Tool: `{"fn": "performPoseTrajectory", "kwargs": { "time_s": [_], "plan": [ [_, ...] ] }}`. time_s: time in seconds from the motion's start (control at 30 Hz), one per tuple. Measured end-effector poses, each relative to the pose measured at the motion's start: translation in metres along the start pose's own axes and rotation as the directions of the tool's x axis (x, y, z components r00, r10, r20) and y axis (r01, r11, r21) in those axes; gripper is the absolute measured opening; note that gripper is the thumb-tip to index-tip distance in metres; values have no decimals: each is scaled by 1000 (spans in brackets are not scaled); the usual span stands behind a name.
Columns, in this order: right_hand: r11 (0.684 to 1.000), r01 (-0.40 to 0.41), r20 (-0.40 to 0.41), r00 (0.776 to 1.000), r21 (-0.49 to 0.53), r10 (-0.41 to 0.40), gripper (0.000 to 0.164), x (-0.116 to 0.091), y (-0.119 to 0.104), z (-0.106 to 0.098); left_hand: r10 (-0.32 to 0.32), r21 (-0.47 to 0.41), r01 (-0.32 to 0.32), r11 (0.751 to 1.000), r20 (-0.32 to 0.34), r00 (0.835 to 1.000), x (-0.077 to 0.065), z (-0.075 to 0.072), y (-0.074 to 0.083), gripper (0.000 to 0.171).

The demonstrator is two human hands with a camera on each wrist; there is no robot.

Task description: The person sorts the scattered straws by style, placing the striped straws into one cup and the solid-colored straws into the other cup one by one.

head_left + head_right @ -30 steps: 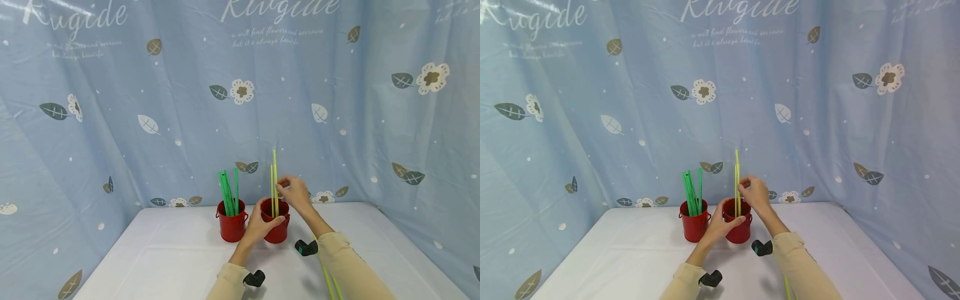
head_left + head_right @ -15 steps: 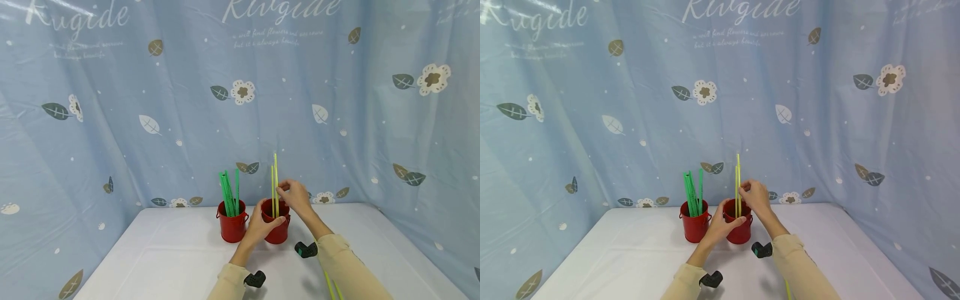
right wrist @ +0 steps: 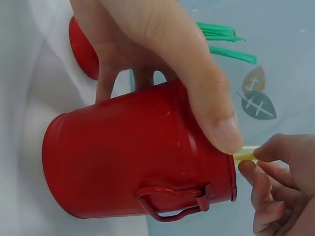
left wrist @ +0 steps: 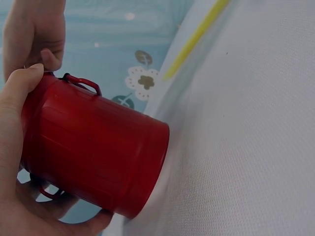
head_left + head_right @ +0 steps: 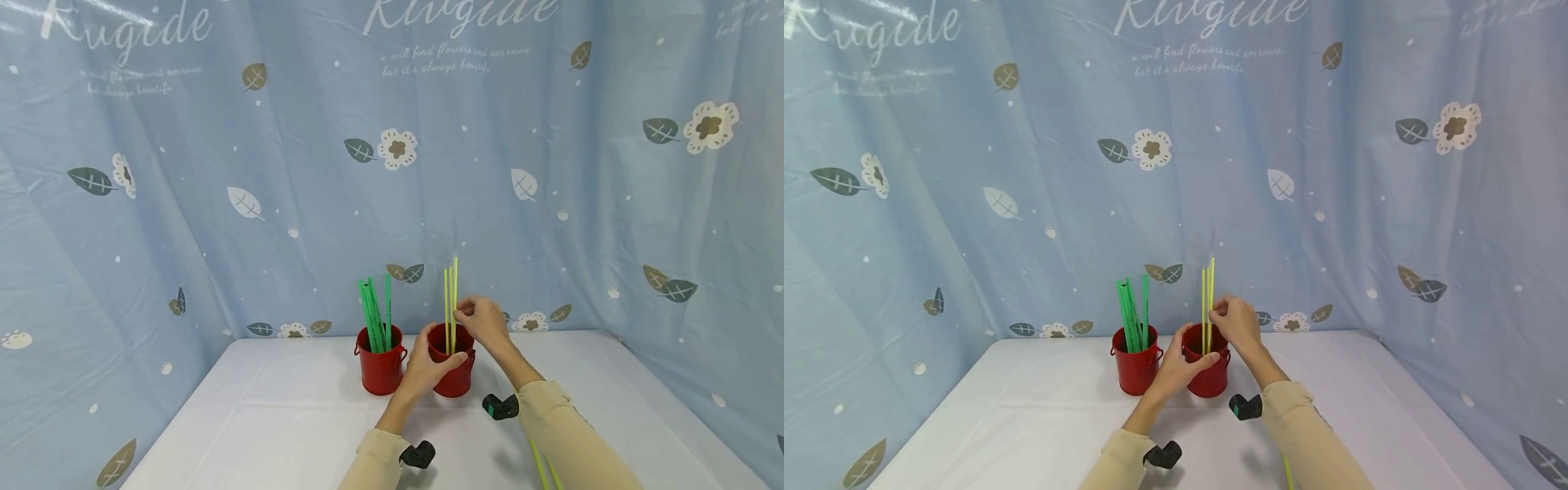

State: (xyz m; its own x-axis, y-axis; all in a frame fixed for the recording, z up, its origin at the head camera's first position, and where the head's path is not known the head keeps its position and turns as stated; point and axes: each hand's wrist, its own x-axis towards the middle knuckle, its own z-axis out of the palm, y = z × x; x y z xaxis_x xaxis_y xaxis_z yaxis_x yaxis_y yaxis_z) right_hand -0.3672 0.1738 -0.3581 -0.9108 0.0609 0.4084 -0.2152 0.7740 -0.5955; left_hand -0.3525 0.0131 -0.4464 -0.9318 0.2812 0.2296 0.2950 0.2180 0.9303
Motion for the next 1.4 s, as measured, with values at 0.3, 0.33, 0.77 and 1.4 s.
{"fn": "performPoseTrajectory", "kwargs": {
  "time_s": [0.3,0.33,0.77,1.4],
  "plan": [
    [1000,-7,28,1000,-16,7,20,-2,2,0,-5,0,5,1000,-1,1000,0,1,2,92],
    [1000,-5,31,1000,-11,5,20,-3,3,0,-9,2,9,1000,-3,1000,0,1,2,92],
    [999,-5,-48,999,35,6,22,-24,24,-16,-9,-4,9,1000,-12,1000,-1,3,1,93],
    [940,-297,406,848,-170,341,62,-83,91,-49,32,-46,-32,998,-1,999,-2,1,4,85]
  ]
}}
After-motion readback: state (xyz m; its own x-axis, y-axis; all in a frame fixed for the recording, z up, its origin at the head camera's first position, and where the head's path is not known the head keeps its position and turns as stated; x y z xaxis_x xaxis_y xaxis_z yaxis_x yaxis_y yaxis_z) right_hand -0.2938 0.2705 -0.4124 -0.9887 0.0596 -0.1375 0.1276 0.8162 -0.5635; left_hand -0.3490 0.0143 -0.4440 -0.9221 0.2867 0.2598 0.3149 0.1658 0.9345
